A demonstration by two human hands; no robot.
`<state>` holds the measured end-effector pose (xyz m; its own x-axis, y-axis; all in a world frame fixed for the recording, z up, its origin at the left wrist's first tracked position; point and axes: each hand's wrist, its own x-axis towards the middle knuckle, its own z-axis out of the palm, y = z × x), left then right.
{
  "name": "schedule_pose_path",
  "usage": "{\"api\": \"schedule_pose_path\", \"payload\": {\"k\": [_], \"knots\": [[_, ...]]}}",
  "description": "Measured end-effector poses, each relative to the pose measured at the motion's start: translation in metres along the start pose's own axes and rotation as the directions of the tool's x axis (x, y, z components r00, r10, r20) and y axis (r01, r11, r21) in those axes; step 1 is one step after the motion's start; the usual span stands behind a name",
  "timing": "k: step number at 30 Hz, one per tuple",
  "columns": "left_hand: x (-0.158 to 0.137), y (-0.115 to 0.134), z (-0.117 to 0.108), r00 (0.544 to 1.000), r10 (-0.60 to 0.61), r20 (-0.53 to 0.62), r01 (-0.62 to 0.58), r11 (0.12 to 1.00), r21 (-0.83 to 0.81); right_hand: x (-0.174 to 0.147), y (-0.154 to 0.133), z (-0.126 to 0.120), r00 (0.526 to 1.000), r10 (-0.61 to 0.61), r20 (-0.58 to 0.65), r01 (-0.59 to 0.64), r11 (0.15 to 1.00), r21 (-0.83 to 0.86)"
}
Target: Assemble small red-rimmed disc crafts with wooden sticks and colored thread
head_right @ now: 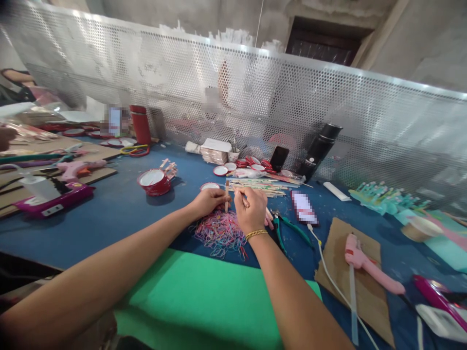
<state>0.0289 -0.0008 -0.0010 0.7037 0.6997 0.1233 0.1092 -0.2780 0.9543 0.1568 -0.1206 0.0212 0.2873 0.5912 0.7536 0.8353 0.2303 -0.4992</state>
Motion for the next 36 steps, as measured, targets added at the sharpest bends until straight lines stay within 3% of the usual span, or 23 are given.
{"api": "schedule_pose_path", "payload": {"k": [8, 14, 19, 27, 36], "knots": [[0.002, 0.000, 0.000, 1.000, 0.013, -0.013, -0.012, 0.998, 0.062, 0.001, 0.001, 0.001, 0.999, -0.019, 0.043, 0.017, 0.998, 0.058], [0.003, 0.002, 0.003, 0.999, -0.044, 0.003, 0.044, 0.996, -0.075, 0.004, 0.013, -0.001, 0.997, 0.079, -0.026, -0.075, 0.991, 0.111], [0.001, 0.009, 0.002, 0.999, -0.045, 0.022, 0.047, 0.993, -0.112, 0.001, 0.012, 0.003, 0.993, 0.118, -0.012, -0.115, 0.980, 0.166], [-0.002, 0.014, 0.003, 0.993, 0.056, 0.104, -0.063, 0.996, 0.066, 0.001, 0.011, 0.006, 0.991, 0.133, -0.027, -0.122, 0.961, 0.249], [-0.007, 0.017, 0.004, 0.992, 0.120, 0.026, -0.122, 0.985, 0.126, 0.000, 0.014, 0.005, 0.986, 0.105, -0.127, -0.067, 0.960, 0.272]]}}
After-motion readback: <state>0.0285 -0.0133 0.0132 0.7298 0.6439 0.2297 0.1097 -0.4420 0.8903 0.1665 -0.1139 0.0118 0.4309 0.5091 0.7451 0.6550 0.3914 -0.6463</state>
